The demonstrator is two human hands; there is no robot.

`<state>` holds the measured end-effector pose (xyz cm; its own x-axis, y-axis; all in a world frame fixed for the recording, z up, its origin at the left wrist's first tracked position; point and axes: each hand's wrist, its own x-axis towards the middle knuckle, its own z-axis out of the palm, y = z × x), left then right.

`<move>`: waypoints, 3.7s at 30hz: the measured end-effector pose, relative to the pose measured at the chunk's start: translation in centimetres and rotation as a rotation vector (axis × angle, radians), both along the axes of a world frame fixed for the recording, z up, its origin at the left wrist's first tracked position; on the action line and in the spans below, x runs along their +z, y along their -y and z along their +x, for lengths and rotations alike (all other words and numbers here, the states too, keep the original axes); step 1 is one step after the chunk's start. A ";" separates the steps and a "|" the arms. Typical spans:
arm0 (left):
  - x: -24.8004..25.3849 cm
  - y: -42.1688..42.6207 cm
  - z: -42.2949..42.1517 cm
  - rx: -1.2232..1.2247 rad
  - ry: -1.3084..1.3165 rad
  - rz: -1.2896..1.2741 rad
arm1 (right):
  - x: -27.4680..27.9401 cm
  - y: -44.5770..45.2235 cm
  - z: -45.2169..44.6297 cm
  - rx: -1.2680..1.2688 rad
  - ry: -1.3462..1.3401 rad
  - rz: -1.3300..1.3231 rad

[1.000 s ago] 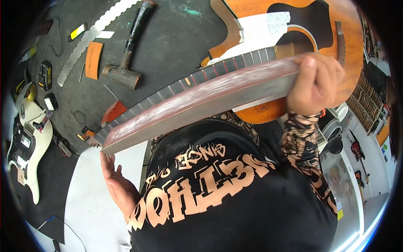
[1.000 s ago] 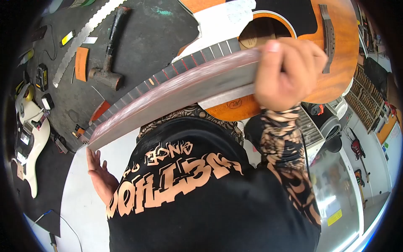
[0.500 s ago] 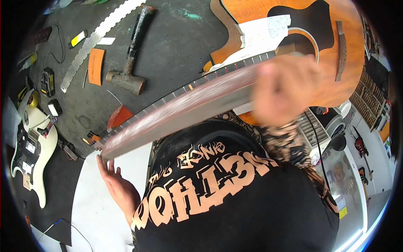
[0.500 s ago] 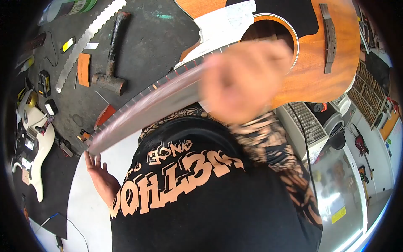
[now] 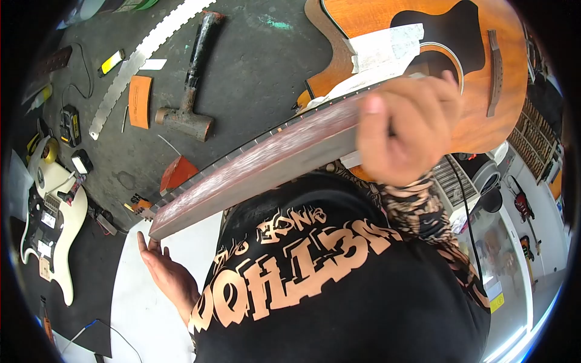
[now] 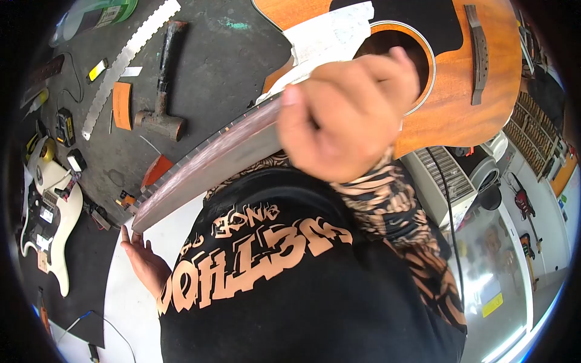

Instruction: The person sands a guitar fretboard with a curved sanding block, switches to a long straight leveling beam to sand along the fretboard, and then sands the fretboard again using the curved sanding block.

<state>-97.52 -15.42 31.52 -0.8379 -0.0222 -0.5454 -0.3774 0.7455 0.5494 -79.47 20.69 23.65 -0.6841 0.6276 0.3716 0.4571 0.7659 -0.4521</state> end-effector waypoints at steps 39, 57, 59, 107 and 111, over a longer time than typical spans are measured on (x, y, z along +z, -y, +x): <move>-0.6 -1.3 1.7 -0.157 -0.037 0.216 | -1.4 -3.2 3.0 -0.046 -0.038 0.104; -1.8 2.3 0.0 0.025 0.009 0.240 | -0.5 0.6 2.8 0.002 -0.044 0.023; -1.8 0.3 1.6 -0.137 0.019 0.265 | -0.9 -3.1 5.7 -0.108 -0.034 0.106; -5.2 -11.6 9.6 -0.859 -0.836 -0.160 | 1.7 -5.5 4.9 0.820 0.216 0.216; -6.3 -14.6 10.5 -0.914 -0.846 -0.268 | 1.6 -7.0 4.6 0.999 0.238 0.146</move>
<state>-87.06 -0.84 25.20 -0.6888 0.7185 0.0968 0.7233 0.6720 0.1587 -74.85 27.71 25.25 -0.9338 -0.3060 0.1853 -0.3507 0.8851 -0.3059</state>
